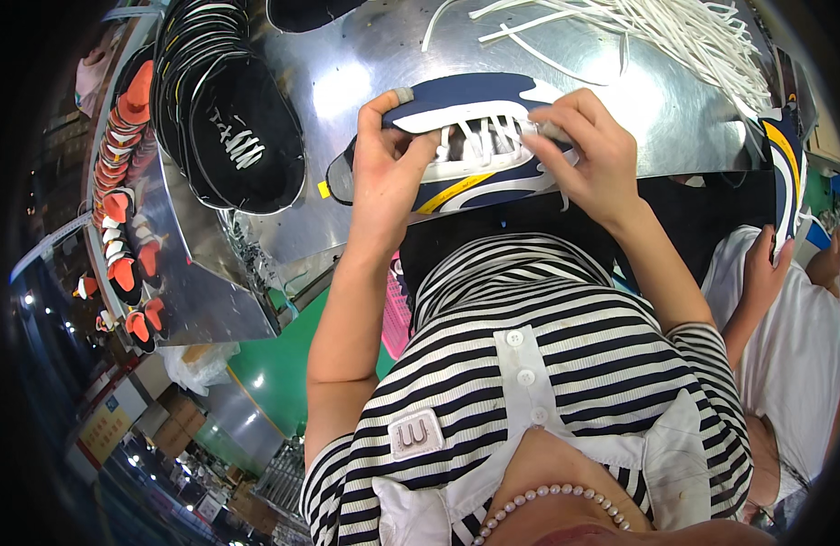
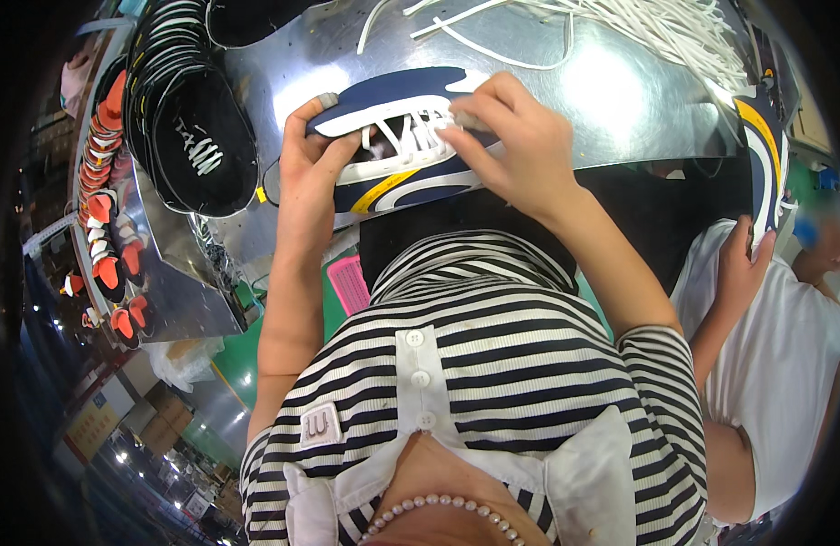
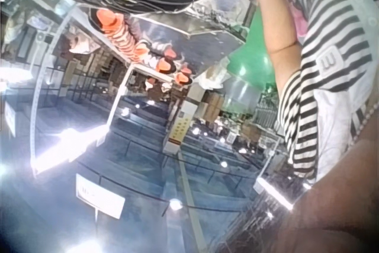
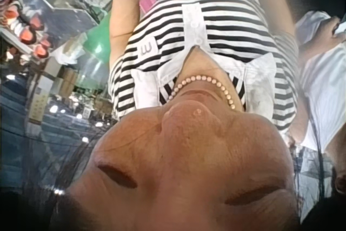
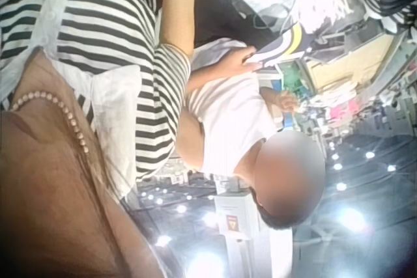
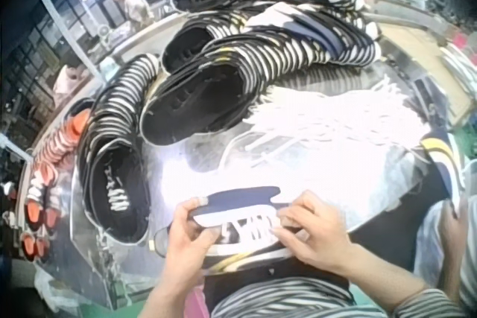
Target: The person laces shoe uppers by threading shoelaces through the eyelets using a small hand tool.
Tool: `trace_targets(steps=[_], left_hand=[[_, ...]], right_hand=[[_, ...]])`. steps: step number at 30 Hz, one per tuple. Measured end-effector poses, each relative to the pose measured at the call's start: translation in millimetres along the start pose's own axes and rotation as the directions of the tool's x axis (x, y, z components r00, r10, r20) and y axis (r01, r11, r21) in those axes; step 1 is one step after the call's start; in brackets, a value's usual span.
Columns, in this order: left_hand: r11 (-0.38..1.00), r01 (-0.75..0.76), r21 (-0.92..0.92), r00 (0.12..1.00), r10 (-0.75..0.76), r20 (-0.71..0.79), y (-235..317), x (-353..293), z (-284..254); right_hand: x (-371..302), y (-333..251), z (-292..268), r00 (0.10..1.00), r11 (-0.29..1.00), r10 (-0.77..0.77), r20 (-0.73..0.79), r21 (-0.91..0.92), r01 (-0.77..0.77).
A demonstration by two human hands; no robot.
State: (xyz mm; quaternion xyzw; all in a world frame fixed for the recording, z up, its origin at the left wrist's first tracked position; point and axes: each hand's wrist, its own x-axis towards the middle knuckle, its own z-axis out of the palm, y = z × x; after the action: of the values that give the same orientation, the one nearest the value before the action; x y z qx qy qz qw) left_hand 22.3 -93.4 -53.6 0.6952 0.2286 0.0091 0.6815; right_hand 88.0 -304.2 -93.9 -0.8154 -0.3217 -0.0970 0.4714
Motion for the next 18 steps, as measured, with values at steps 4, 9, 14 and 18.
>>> trace_targets(steps=[4,9,14,18], left_hand=[[0.923,-0.211,0.321,0.976,0.185,0.111,-6,-26,-10],[0.195,-0.532,0.824,0.758,0.544,0.36,15,-47,14],[0.406,-0.47,0.784,0.828,0.509,0.233,-7,-19,14],[0.453,-0.529,0.718,0.78,0.592,0.202,-6,1,5]], right_hand=[[-17,-15,-7,0.979,0.974,0.159,0.131,-0.18,-0.135],[-10,0,-3,0.997,0.991,0.078,-0.022,-0.104,-0.08],[1,-49,-39,0.996,0.996,0.03,-0.089,-0.077,-0.037],[-50,-52,-32,0.726,0.985,-0.169,0.667,0.092,0.144]])
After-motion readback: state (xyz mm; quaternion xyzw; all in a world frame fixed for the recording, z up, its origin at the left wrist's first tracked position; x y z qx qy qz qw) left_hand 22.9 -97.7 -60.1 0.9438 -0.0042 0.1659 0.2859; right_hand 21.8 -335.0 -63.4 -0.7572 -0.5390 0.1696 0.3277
